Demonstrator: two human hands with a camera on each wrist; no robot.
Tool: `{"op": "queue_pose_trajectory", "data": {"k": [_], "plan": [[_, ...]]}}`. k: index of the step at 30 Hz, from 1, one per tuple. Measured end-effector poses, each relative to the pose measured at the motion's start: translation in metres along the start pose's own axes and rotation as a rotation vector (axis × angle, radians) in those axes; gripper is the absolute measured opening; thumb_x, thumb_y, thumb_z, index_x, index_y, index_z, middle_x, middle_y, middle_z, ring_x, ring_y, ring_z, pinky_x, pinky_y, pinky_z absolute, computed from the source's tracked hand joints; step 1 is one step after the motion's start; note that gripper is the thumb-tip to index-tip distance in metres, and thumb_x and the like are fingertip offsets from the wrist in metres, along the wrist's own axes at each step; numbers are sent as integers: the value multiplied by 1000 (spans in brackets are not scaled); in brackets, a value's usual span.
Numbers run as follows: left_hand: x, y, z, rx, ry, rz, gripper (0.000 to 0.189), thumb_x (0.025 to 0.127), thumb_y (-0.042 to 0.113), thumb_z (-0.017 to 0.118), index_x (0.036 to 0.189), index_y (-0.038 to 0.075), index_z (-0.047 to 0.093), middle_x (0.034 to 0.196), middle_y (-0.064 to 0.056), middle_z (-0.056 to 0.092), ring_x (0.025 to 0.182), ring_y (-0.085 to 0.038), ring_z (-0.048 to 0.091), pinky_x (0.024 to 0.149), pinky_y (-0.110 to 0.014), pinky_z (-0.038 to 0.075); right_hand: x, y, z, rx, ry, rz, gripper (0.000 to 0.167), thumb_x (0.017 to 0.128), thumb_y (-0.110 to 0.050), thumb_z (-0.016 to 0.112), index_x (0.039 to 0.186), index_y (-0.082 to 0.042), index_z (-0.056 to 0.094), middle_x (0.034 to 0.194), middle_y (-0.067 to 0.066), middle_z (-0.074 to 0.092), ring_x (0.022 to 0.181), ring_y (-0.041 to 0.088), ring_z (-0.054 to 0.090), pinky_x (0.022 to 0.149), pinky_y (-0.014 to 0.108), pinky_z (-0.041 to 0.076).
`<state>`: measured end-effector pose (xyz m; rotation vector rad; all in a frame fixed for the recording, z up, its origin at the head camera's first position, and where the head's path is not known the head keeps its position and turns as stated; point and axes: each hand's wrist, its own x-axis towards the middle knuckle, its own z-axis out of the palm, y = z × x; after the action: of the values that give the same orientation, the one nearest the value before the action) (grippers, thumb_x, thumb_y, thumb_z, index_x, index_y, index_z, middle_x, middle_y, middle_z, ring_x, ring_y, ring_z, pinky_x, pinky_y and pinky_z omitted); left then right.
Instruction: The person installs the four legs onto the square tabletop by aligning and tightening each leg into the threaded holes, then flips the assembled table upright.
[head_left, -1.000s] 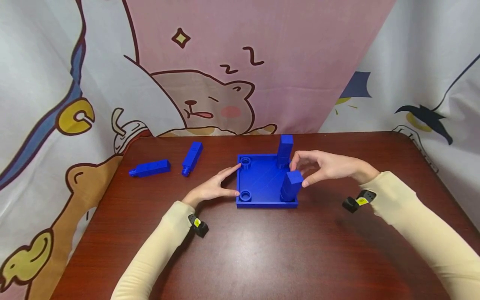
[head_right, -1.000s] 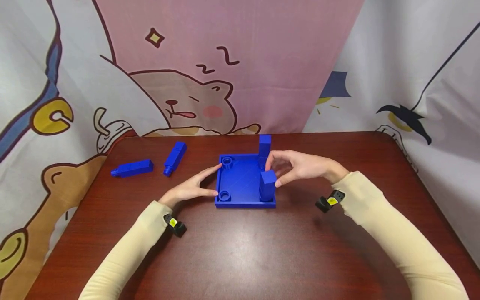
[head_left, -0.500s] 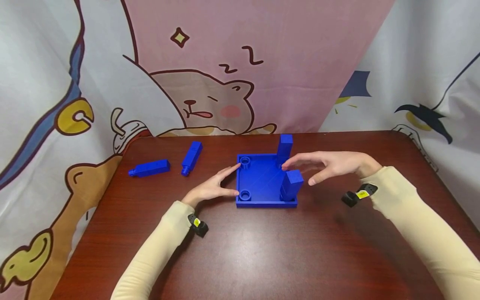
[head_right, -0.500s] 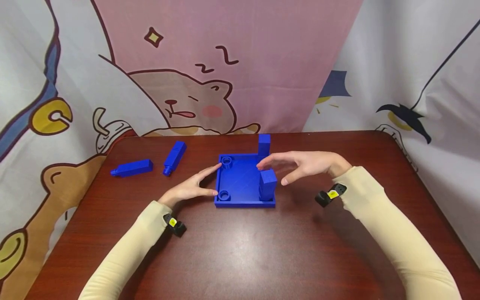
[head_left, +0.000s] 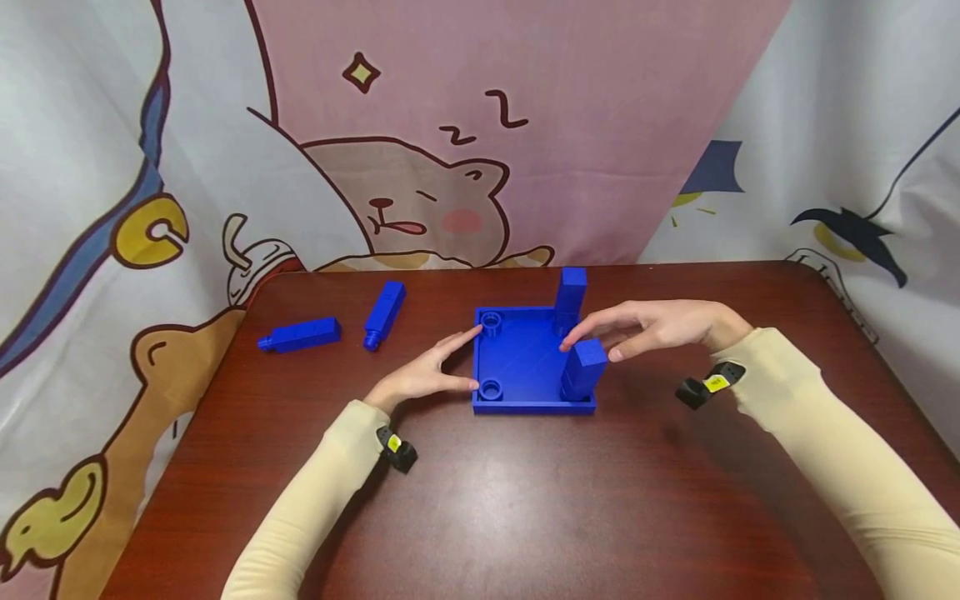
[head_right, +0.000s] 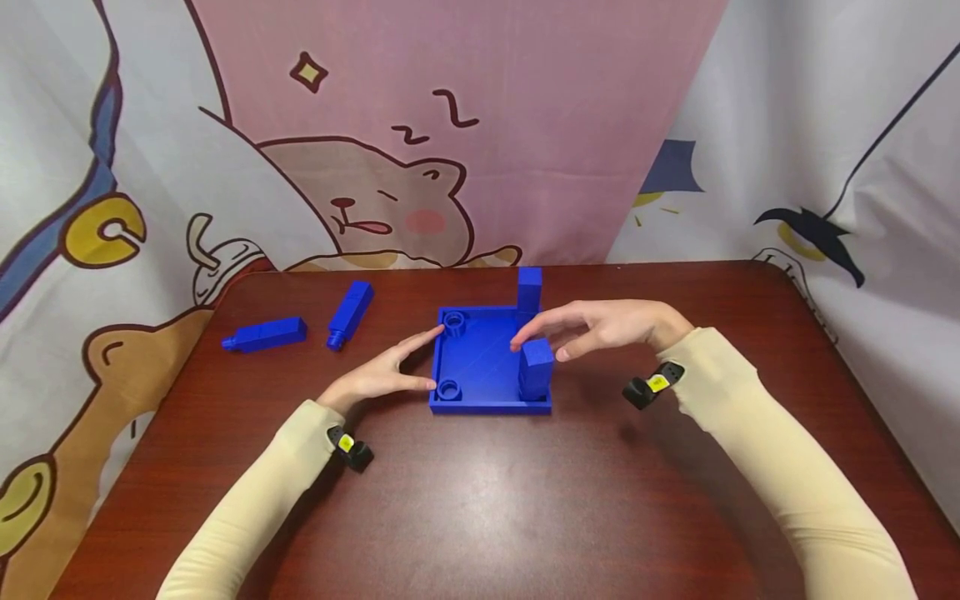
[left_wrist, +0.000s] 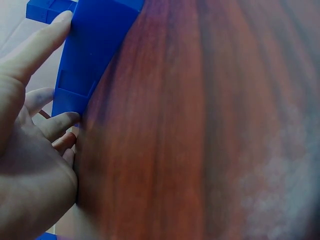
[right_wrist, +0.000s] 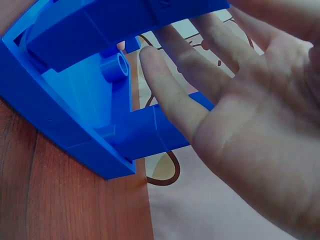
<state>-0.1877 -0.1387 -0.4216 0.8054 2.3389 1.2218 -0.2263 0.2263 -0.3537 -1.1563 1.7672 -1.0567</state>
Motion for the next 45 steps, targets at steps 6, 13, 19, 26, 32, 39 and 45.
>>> {"op": "queue_pose_trajectory", "data": {"k": [6,13,19,26,32,39,45], "plan": [[10,-30,7,11,18,24,88,86,15,74,154,7,20,156,-19,19,143,-37,12,111,-58,12,1,1,1,21,32,-4,39,95,-4,56,134,-10,54,137,10,51,130,26,44,102,37,39],[13,-44,7,34,22,25,90,84,25,77,155,19,23,157,-8,23,144,-28,15,111,-53,16,6,3,8,31,139,17,33,87,-5,70,115,-5,54,114,16,55,111,34,54,96,43,45],[13,-43,6,34,18,16,90,84,27,76,155,20,22,157,-6,22,144,-26,15,112,-51,15,7,5,12,39,164,43,35,85,-7,73,112,-2,51,110,18,55,107,36,54,93,49,45],[13,-42,7,23,21,33,91,83,23,77,155,17,22,157,-8,24,143,-25,17,113,-48,16,5,4,9,58,118,-3,48,86,-4,70,129,-3,47,127,16,52,122,33,48,102,38,39],[13,-43,7,19,32,41,89,83,22,78,155,15,25,156,-9,25,143,-28,17,112,-51,16,2,1,3,125,20,-86,55,91,4,54,144,-5,40,145,17,42,136,31,34,108,40,31],[5,-19,4,0,13,30,86,86,15,74,154,7,21,156,-19,21,143,-36,13,111,-57,14,12,6,-2,101,-43,-108,46,92,1,44,138,-5,51,139,17,49,120,34,46,81,37,45],[0,0,0,-5,-2,11,83,87,9,71,153,1,21,154,-26,19,142,-41,12,110,-59,14,15,9,-4,122,-83,-109,44,93,-2,46,136,-4,53,136,23,50,119,33,47,85,34,44]]}}
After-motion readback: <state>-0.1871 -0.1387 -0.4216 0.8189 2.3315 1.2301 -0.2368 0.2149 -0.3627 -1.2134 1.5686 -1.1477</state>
